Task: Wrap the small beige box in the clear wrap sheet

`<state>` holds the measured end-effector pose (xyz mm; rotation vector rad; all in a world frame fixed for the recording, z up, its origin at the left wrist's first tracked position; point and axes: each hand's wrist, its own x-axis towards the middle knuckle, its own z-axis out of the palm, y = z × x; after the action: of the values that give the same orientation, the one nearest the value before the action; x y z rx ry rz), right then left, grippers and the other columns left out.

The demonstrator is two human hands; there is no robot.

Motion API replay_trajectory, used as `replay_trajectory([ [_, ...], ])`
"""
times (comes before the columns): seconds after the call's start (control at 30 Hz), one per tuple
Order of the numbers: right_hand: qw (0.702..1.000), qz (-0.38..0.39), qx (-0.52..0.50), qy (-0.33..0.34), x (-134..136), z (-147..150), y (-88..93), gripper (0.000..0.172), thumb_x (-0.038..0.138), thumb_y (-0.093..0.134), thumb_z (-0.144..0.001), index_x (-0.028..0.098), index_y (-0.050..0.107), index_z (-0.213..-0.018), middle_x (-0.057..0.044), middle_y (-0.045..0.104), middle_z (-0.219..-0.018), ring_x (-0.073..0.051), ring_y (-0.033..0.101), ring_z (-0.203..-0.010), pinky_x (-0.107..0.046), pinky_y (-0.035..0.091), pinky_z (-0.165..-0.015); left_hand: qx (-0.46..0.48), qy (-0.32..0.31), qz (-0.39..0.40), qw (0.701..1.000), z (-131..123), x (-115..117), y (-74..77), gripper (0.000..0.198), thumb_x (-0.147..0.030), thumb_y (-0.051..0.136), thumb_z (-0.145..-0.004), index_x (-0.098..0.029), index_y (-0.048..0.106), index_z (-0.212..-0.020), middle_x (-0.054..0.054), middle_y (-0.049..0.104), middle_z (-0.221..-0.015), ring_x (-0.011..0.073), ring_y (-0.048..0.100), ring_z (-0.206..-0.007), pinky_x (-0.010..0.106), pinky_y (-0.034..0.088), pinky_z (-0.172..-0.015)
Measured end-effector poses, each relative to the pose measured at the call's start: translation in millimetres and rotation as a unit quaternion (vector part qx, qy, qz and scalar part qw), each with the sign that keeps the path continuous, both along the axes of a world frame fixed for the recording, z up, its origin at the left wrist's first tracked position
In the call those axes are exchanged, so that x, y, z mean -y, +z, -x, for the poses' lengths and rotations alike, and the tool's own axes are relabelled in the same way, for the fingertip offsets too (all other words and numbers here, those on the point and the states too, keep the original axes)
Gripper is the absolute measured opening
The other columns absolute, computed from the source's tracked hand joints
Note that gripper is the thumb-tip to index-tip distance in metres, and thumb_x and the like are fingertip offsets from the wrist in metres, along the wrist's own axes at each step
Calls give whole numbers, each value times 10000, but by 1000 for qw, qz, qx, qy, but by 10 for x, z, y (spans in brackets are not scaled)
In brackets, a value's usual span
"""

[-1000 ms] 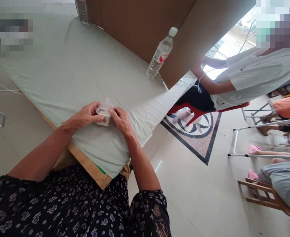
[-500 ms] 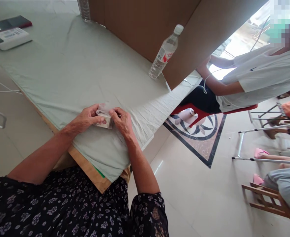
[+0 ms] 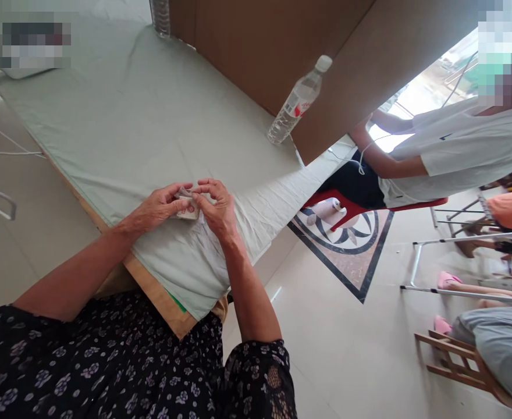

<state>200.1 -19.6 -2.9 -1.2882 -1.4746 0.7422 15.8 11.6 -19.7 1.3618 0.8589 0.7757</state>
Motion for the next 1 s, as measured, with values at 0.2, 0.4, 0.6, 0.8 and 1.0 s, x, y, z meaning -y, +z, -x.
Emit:
replay_trajectory([
  [0.2,988,-64,140,-34,217,39,-108,184,291,634,-995,294,815,-1027,-67,728,-1267,-236,650,-1239,-460,489,-1116,-43,49,-67,996,-11,47,-29,700,-590,637,-913,-110,588,-1420,126,751,-1215,229,697,-1036,363,542,-953],
  [0.4,936,-121,327,-42,400,35,-182,235,359,606,-1028,323,776,-1187,-87,652,-1457,-307,563,-1356,-512,430,-1120,-72,69,-113,989,-64,114,-37,656,-564,529,-959,-90,595,-1407,158,723,-1308,238,692,-1090,374,538,-1007],
  [0.6,925,-83,368,-38,464,71,-296,380,290,588,-1022,361,662,-1388,-102,548,-1579,-358,469,-1464,-548,389,-1145,-127,97,-177,971,-46,120,-71,533,-469,500,-981,-145,635,-1382,133,731,-1312,256,662,-1184,424,510,-1081],
  [0.8,932,-133,336,-33,524,168,-253,255,244,594,-1010,352,748,-1182,-75,626,-1497,-320,540,-1402,-542,414,-1128,-95,117,-149,977,-7,72,-78,535,-474,541,-954,-137,635,-1358,135,743,-1280,221,692,-1046,387,556,-981],
  [1.0,972,-123,173,-103,497,-116,-70,283,426,610,-998,288,704,-1227,-121,573,-1525,-315,550,-1406,-562,476,-1111,8,152,-51,987,-16,60,-62,563,-496,600,-906,-154,614,-1353,137,741,-1263,229,712,-1022,376,585,-902],
])
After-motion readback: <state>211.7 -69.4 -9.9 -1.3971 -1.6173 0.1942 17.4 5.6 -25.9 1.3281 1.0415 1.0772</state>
